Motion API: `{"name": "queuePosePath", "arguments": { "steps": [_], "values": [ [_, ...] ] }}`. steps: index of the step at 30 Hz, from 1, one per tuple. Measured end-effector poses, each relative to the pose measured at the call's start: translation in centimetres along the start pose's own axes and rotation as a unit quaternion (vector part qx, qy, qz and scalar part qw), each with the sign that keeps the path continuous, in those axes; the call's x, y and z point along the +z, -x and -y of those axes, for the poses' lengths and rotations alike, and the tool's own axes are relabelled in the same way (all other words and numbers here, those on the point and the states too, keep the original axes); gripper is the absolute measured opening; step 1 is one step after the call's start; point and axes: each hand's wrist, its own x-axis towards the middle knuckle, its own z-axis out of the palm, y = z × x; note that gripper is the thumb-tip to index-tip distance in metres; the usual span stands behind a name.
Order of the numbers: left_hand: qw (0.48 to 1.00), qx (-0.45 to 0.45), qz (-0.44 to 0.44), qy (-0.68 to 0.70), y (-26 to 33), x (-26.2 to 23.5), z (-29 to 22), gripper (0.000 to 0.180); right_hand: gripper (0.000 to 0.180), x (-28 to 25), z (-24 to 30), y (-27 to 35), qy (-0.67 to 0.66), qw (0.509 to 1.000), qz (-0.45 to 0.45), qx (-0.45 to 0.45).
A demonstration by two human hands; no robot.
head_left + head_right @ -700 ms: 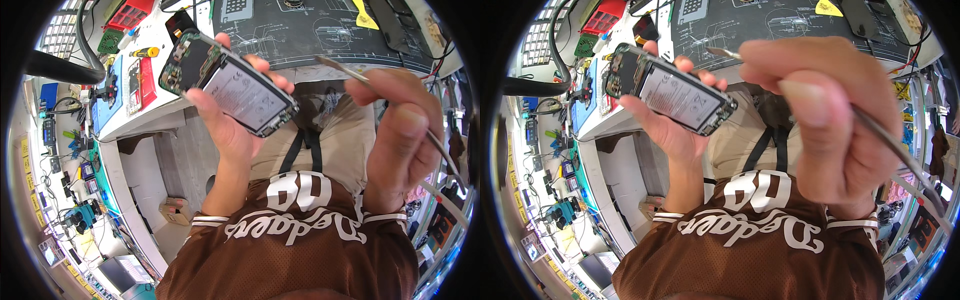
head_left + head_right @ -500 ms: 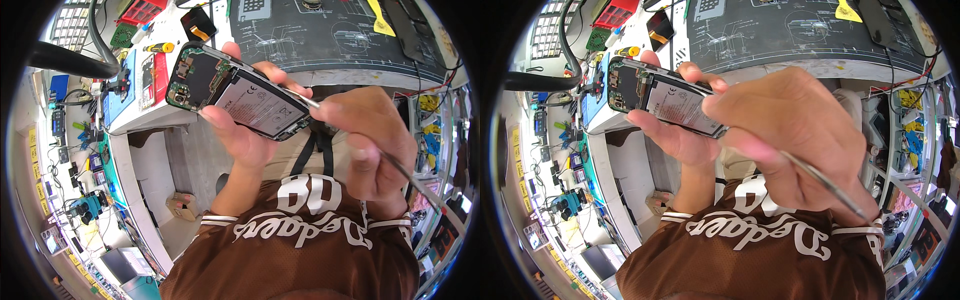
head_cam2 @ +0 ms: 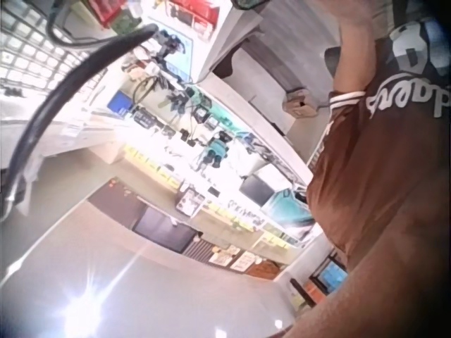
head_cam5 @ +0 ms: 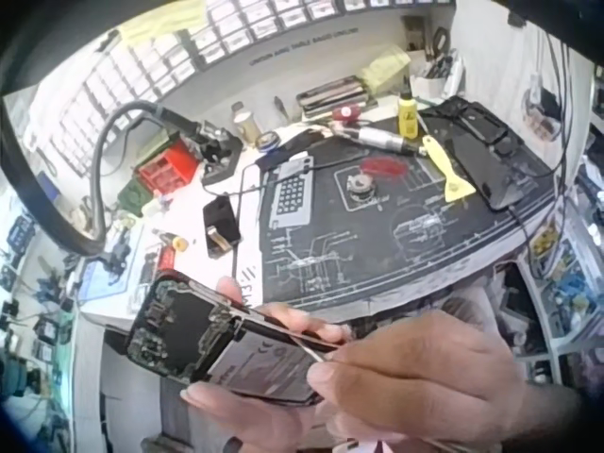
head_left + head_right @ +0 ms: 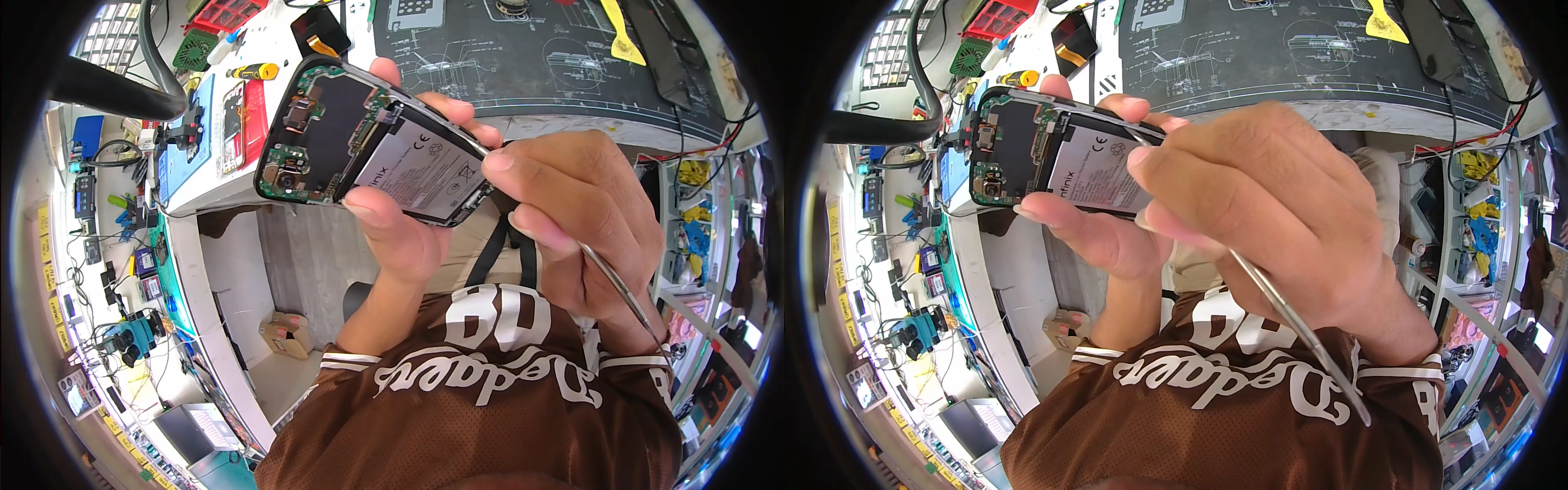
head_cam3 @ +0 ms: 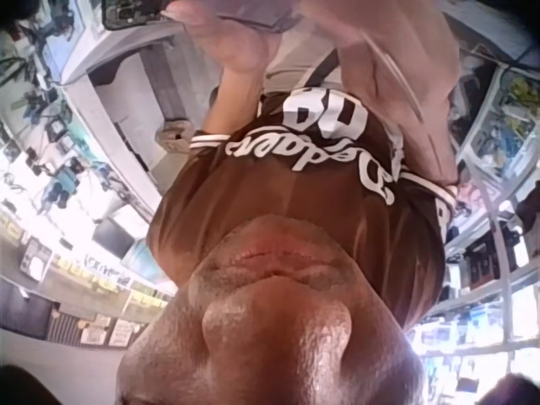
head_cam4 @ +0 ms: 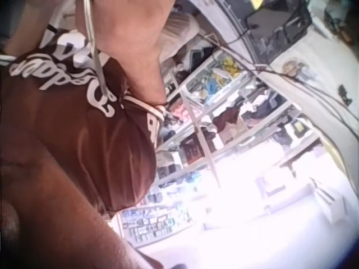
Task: The person uses a metal pick and a yellow plastic pry tool to carefully lift and separate the battery from the phone chassis. They repeatedly probe the battery edges and corners to loosen adhesive, then set the tools down on the workbench.
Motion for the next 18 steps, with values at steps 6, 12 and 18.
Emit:
{"name": "queuePosePath", "arguments": {
  "steps": [6,12,18],
  "values": [
    [0.982,-0.070,-0.060,-0.164,0.0,0.9,-0.8,0.113,0.017,-0.4,-0.2,-0.6,-0.003,0.999,0.021,0.042],
    [0.991,-0.104,-0.027,-0.083,0.0,-1.0,-0.5,0.111,0.024,-1.4,0.1,-0.7,-0.094,0.981,0.046,0.165],
    [0.994,-0.089,0.036,0.060,-0.2,-0.9,0.0,0.104,0.027,-1.8,0.2,-0.7,-0.169,0.961,0.035,0.216]
  ]
}}
